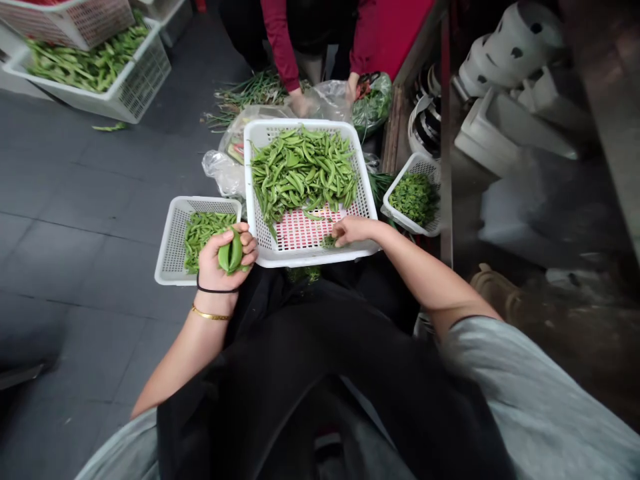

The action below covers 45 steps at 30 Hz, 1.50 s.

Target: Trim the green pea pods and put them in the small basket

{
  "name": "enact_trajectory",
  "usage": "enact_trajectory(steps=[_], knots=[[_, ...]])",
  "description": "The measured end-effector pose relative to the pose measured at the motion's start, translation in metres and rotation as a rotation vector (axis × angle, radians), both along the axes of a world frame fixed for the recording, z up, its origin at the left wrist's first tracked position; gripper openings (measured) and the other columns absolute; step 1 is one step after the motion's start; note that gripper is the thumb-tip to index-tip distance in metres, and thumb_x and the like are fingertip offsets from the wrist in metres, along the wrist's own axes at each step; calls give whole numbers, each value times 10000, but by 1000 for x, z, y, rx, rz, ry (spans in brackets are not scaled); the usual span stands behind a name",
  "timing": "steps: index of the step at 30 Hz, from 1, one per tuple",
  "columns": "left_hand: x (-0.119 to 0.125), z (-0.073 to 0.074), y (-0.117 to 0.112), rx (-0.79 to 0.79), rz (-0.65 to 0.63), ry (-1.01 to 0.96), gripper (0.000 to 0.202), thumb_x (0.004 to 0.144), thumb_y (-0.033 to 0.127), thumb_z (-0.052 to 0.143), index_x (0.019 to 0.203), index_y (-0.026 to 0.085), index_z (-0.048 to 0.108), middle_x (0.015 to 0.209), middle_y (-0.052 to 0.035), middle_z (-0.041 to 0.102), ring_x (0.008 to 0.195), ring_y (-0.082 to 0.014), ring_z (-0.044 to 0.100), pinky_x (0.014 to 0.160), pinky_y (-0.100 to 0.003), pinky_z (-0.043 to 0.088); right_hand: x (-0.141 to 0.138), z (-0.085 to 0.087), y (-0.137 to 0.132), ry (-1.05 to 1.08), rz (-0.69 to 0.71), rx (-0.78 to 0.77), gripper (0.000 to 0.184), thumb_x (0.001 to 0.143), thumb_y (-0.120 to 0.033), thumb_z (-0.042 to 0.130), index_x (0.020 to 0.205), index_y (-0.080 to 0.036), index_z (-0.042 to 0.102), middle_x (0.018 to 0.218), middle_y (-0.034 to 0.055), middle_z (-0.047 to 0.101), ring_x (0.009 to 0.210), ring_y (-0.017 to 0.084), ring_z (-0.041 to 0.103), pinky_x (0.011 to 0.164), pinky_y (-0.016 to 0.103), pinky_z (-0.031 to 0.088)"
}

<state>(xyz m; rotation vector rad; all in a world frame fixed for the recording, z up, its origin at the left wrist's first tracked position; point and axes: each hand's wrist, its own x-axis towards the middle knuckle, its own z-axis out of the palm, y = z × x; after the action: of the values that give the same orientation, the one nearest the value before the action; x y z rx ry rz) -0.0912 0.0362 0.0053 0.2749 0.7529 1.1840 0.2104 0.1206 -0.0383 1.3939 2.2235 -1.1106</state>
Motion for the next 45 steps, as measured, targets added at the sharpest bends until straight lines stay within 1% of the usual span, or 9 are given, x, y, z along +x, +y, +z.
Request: enact_trajectory(steps=[3, 8, 13, 17, 21, 26, 32, 38, 45], knots=[[6, -7, -4, -33, -49, -94, 114, 679, 235, 597, 730, 133, 587, 592, -9, 471, 546, -103, 492, 355, -137, 321, -25, -24, 22, -270, 42, 267, 248, 835, -295, 566, 994, -140, 676, 1037, 126, 693, 942, 222, 637, 780, 274, 460], [11, -6, -10, -54, -139, -67, 147, 623, 207, 661, 722, 138, 578, 640, -12, 515, 518, -83, 484, 352, -129, 316, -50, -44, 35, -304, 14, 304, 277, 824, -196, 542, 1031, -60, 666, 1124, 214, 653, 1017, 274, 616, 818, 305, 452], [23, -7, -13, -74, -128, 264, 239, 567, 162, 755, 767, 112, 634, 567, 0, 561, 473, -90, 522, 386, -165, 393, -36, -7, 4, -163, -56, 309, 266, 849, -315, 523, 861, -98, 677, 901, 121, 698, 820, 184, 635, 701, 238, 444], [46, -12, -20, 29, -58, 534, 338, 555, 189, 808, 851, 87, 679, 553, -12, 618, 472, -93, 561, 466, -185, 459, -41, 31, -62, 372, -203, 121, 223, 796, -344, 587, 770, -127, 631, 670, 0, 628, 587, 92, 545, 564, 188, 384], [56, -5, -32, 123, -213, 546, 304, 547, 223, 825, 776, 115, 657, 534, -5, 622, 445, -110, 566, 441, -203, 452, -56, 50, -108, 561, -163, 112, 157, 756, -281, 624, 691, -141, 593, 574, -43, 555, 525, 64, 475, 548, 181, 339], [47, 10, -43, 170, -430, 456, 235, 580, 215, 801, 704, 123, 625, 503, -6, 608, 413, -103, 547, 417, -198, 435, -54, 73, -107, 733, -157, 149, 186, 821, -339, 592, 835, -154, 596, 647, -26, 588, 562, 82, 528, 576, 196, 376], [46, 4, -47, 97, -536, 254, 232, 573, 220, 777, 717, 126, 622, 501, 2, 580, 379, -101, 512, 365, -196, 386, -59, 85, -103, 724, 16, 493, 186, 884, -283, 506, 751, -162, 555, 661, 5, 579, 614, 108, 527, 629, 225, 398], [58, -1, -41, -2, -365, 124, 231, 586, 234, 754, 682, 126, 574, 484, 13, 539, 382, -79, 480, 344, -170, 343, -64, 72, -109, 463, -20, 915, 277, 920, -292, 417, 725, -163, 566, 716, 65, 576, 642, 144, 487, 611, 273, 366], [44, 7, -32, 106, 100, 411, 281, 586, 198, 776, 775, 150, 574, 576, 3, 645, 464, -101, 582, 453, -194, 473, -17, 86, -93, 563, -221, 754, 199, 882, -305, 491, 741, -176, 544, 698, 36, 552, 651, 141, 488, 642, 282, 400]])
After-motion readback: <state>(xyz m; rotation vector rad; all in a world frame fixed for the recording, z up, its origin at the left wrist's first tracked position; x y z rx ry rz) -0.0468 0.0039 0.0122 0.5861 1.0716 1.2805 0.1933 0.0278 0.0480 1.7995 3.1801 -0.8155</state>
